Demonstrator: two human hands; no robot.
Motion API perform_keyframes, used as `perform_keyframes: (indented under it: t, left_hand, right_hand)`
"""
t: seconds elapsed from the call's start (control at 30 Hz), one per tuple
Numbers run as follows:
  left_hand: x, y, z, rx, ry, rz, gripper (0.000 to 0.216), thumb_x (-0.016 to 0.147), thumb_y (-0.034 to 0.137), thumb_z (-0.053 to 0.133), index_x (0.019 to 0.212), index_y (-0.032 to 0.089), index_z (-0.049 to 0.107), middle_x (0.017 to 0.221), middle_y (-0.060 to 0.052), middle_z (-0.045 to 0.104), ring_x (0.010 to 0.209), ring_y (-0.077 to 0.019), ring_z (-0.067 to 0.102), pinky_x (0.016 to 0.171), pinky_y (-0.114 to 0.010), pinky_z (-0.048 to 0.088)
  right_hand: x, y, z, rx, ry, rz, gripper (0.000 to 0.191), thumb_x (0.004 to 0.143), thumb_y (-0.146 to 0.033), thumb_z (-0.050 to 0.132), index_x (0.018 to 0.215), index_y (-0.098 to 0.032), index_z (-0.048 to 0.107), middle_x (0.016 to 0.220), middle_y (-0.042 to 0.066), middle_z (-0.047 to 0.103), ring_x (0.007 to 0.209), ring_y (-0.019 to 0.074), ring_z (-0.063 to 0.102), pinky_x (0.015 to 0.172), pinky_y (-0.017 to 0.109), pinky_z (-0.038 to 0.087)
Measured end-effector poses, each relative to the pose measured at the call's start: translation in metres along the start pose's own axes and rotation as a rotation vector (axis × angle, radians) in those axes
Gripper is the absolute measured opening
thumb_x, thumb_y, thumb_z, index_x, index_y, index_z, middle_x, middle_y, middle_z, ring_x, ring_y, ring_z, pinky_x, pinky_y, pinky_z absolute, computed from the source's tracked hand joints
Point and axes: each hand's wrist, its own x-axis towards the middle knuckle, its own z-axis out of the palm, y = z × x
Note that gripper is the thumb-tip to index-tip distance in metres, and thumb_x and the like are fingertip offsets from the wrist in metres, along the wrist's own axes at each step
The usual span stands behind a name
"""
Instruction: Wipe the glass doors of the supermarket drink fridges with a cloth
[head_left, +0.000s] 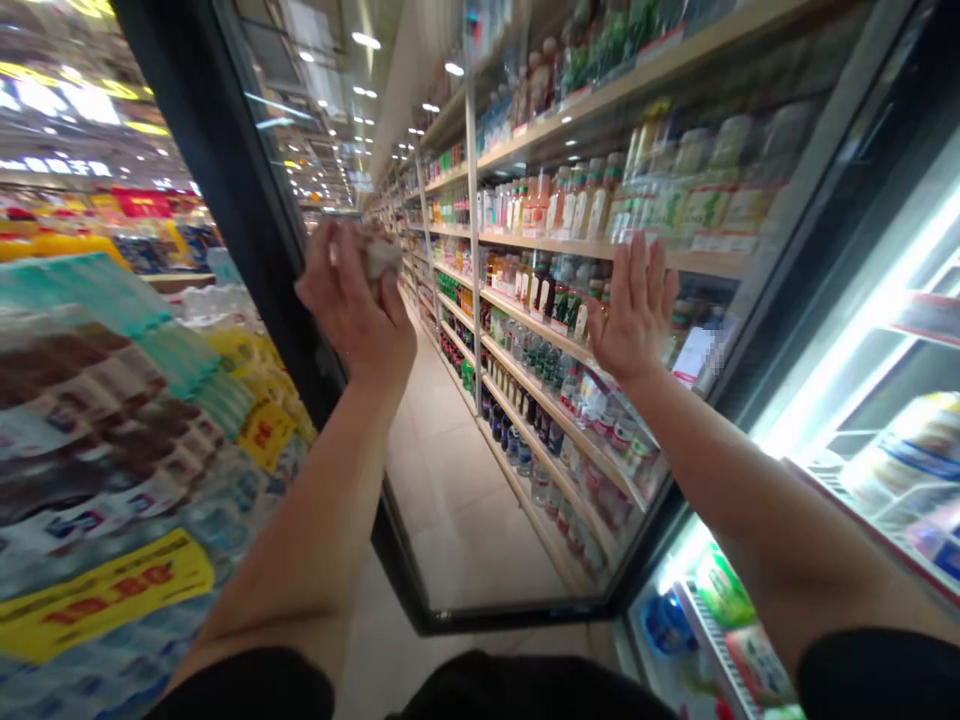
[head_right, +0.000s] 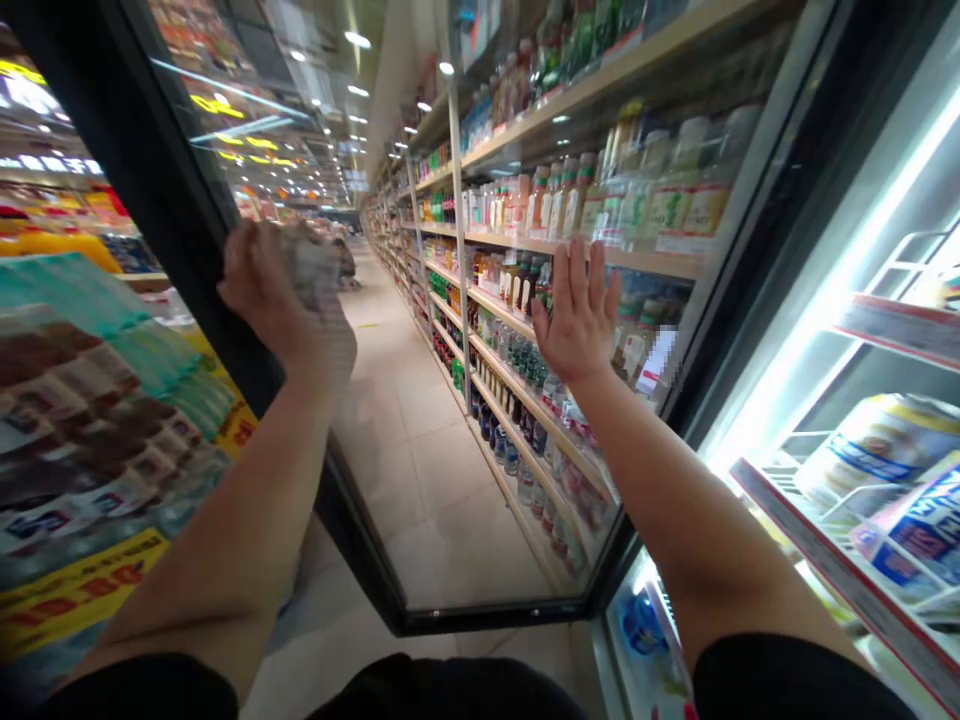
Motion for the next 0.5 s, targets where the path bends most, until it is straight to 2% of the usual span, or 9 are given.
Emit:
perform_keyframes:
  t: [0.07,0.1,0.2,0.27,0.33,0.43,0.5]
  left_hand:
    - [-0.005,0.011,0.002,-0.034,-0.037,-0.08,0.049,0.106,0.042,0.033,0.146,0.018,0.047,0.154,-0.007,0.046,0.143,-0.0297,0.038,0.118,-0.057,0.027]
    - [-0.015,0.02,0.004,-0.062,-0.109,-0.051,0.045,0.106,0.039,0.031,0.143,0.022,0.051,0.151,-0.005,0.05,0.141,-0.0294,0.041,0.117,-0.057,0.03]
    - [-0.047,0.052,0.01,-0.178,-0.436,0.228,0.039,0.105,0.034,0.033,0.133,0.036,0.061,0.142,0.005,0.059,0.13,-0.0246,0.053,0.105,-0.049,0.047]
    - [-0.047,0.062,0.013,-0.24,-0.562,0.349,0.038,0.105,0.034,0.035,0.132,0.042,0.061,0.14,0.01,0.061,0.127,-0.0216,0.056,0.101,-0.043,0.05]
    - [-0.026,0.057,0.014,-0.24,-0.542,0.311,0.04,0.106,0.037,0.033,0.139,0.039,0.057,0.149,0.01,0.052,0.134,-0.0235,0.049,0.109,-0.047,0.044]
    - [0.012,0.037,0.016,-0.2,-0.345,0.097,0.049,0.107,0.042,0.029,0.15,0.026,0.045,0.16,0.006,0.037,0.141,-0.0303,0.035,0.12,-0.058,0.023]
    - [0.017,0.034,0.019,-0.198,-0.258,0.006,0.051,0.106,0.042,0.031,0.153,0.023,0.041,0.162,0.005,0.034,0.141,-0.0308,0.035,0.122,-0.057,0.017]
  right_hand:
    - [-0.001,-0.001,-0.001,0.012,0.002,-0.001,0.069,0.104,-0.051,0.025,0.162,-0.015,0.012,0.165,0.015,0.022,0.156,0.0311,0.01,0.123,0.062,0.016]
    - [-0.001,-0.002,-0.001,0.013,0.002,-0.004,0.069,0.104,-0.051,0.025,0.162,-0.015,0.012,0.165,0.015,0.021,0.156,0.031,0.01,0.123,0.062,0.016]
    - [-0.002,-0.001,-0.001,-0.01,0.006,-0.014,0.069,0.104,-0.051,0.024,0.162,-0.015,0.012,0.165,0.013,0.02,0.156,0.0308,0.011,0.123,0.061,0.017]
    - [-0.001,0.0,-0.002,-0.038,0.007,-0.012,0.069,0.104,-0.051,0.024,0.162,-0.014,0.014,0.165,0.013,0.02,0.156,0.0306,0.012,0.123,0.059,0.018]
    - [-0.001,0.0,-0.002,-0.055,0.005,-0.007,0.069,0.104,-0.051,0.024,0.161,-0.013,0.017,0.165,0.013,0.021,0.156,0.0304,0.012,0.124,0.057,0.018]
    - [0.0,-0.001,-0.001,-0.053,-0.026,0.004,0.069,0.104,-0.05,0.025,0.16,-0.012,0.02,0.165,0.014,0.021,0.156,0.0307,0.01,0.125,0.057,0.016]
    - [0.001,-0.002,-0.001,-0.055,-0.032,0.0,0.069,0.104,-0.049,0.026,0.16,-0.01,0.02,0.165,0.015,0.021,0.156,0.0319,0.009,0.125,0.058,0.015]
